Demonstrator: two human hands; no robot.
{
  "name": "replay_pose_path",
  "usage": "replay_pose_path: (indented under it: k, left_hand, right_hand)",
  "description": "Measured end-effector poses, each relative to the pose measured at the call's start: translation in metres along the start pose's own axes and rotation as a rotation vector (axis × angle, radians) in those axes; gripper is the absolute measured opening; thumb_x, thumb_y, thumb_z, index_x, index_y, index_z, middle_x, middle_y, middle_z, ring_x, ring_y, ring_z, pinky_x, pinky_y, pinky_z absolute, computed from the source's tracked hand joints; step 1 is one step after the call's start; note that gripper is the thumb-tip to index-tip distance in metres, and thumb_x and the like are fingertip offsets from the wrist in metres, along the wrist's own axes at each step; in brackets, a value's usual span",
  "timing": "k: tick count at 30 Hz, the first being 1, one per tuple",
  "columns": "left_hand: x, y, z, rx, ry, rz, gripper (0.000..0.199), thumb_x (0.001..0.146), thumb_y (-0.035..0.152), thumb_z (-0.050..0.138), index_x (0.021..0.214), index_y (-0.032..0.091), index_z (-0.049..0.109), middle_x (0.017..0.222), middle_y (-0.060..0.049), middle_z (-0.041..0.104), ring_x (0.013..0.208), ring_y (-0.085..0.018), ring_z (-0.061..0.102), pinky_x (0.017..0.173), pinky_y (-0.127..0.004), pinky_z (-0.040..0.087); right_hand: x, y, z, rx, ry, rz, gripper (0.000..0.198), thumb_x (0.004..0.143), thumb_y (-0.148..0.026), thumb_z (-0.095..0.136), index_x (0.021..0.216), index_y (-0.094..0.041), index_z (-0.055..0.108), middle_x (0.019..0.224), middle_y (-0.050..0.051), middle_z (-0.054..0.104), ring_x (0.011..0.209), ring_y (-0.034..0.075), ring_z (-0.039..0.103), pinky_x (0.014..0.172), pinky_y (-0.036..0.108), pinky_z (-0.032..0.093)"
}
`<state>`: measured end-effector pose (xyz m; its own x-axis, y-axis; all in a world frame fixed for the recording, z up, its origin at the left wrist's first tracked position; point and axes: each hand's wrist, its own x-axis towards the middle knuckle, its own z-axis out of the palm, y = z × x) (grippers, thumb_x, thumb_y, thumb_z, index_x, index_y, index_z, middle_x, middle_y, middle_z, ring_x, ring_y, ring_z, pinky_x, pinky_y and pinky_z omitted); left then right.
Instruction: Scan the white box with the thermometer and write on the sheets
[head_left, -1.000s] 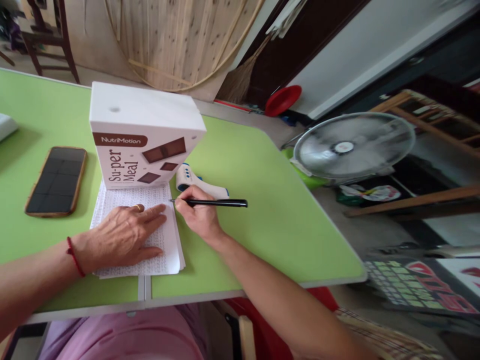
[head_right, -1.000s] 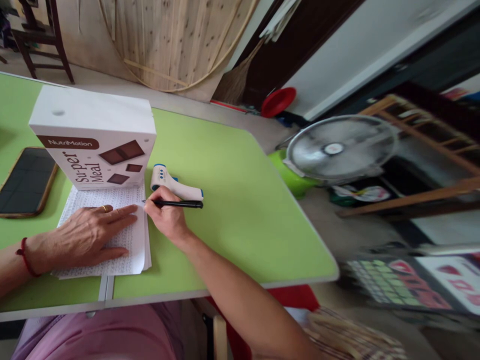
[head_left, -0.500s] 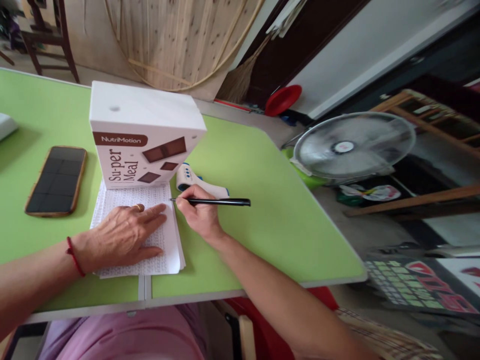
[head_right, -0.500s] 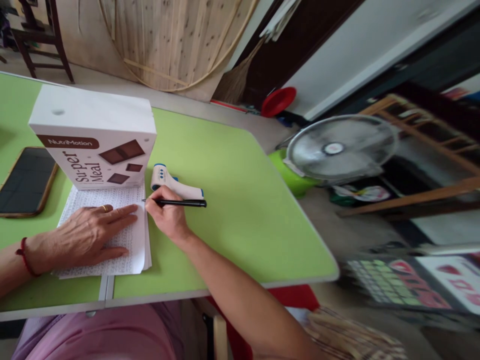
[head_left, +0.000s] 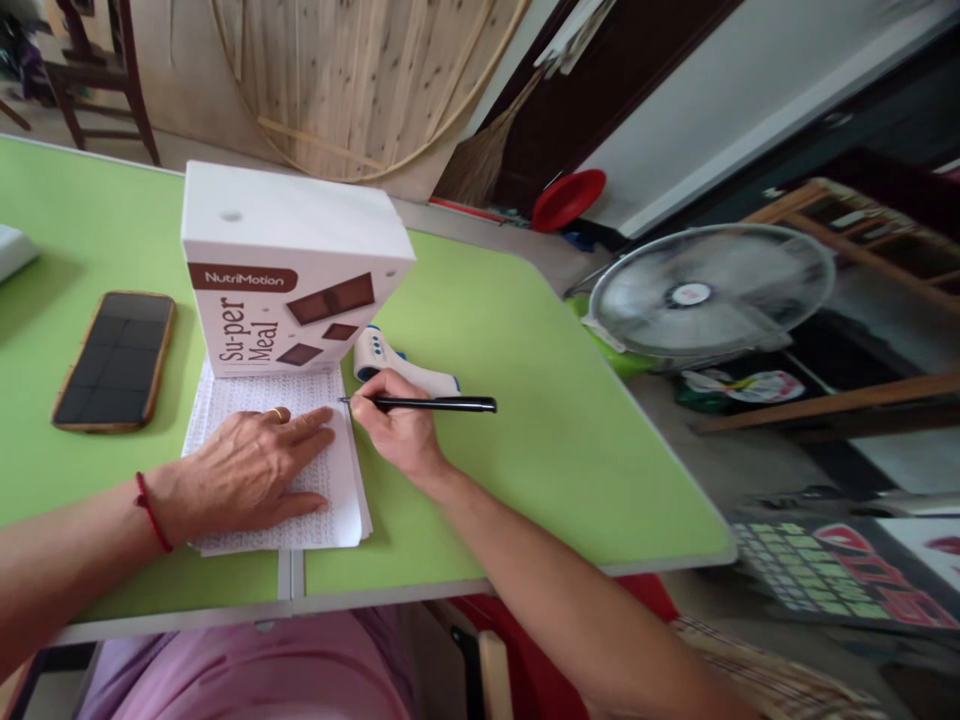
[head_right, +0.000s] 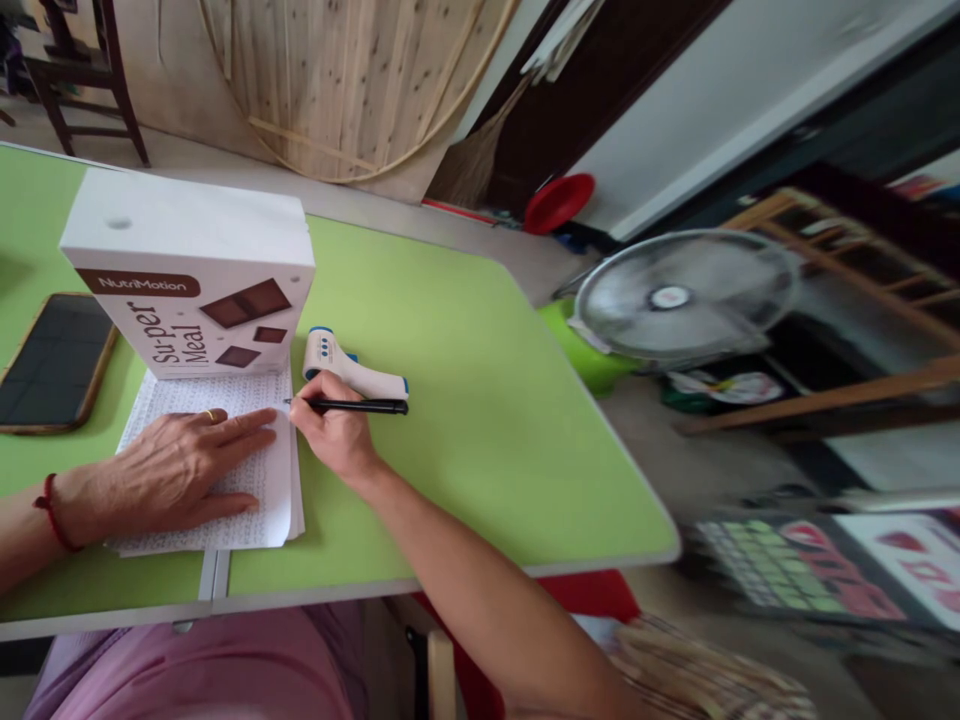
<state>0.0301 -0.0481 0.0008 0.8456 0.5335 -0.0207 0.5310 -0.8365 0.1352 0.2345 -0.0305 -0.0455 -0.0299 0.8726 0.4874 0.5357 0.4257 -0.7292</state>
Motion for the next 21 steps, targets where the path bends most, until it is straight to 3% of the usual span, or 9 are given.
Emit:
replay_pose_path:
  k: [15,18,21]
  left_hand:
    - [-0.001,0.0,0.001,0.005,0.014,0.002,0.049,0.09,0.048,0.057,0.125,0.013,0.056,0.143,-0.016,0.047,0.091,-0.029,0.066,0.071,-0.04,0.054]
    - [-0.002,-0.003,0.003,-0.039,0.039,0.011,0.047,0.089,0.045,0.058,0.123,0.013,0.057,0.142,-0.015,0.048,0.091,-0.03,0.067,0.072,-0.042,0.055]
    - [-0.002,-0.011,0.005,-0.171,0.119,0.042,0.032,0.091,0.027,0.051,0.118,0.013,0.059,0.137,-0.013,0.054,0.094,-0.027,0.067,0.075,-0.039,0.056]
  right_hand:
    - [0.004,-0.004,-0.008,0.041,0.012,0.079,0.005,0.072,-0.023,0.057,0.069,-0.022,0.053,0.058,-0.005,0.057,0.051,0.011,0.051,0.05,0.023,0.044]
    - [0.008,-0.011,-0.023,-0.022,-0.113,-0.043,0.007,0.073,-0.016,0.057,0.077,-0.021,0.06,0.071,-0.001,0.063,0.062,0.012,0.058,0.06,0.027,0.05]
    - [0.011,-0.017,-0.042,-0.076,-0.294,-0.195,0.014,0.077,-0.012,0.056,0.083,-0.019,0.067,0.078,0.003,0.065,0.071,0.015,0.06,0.064,0.029,0.051]
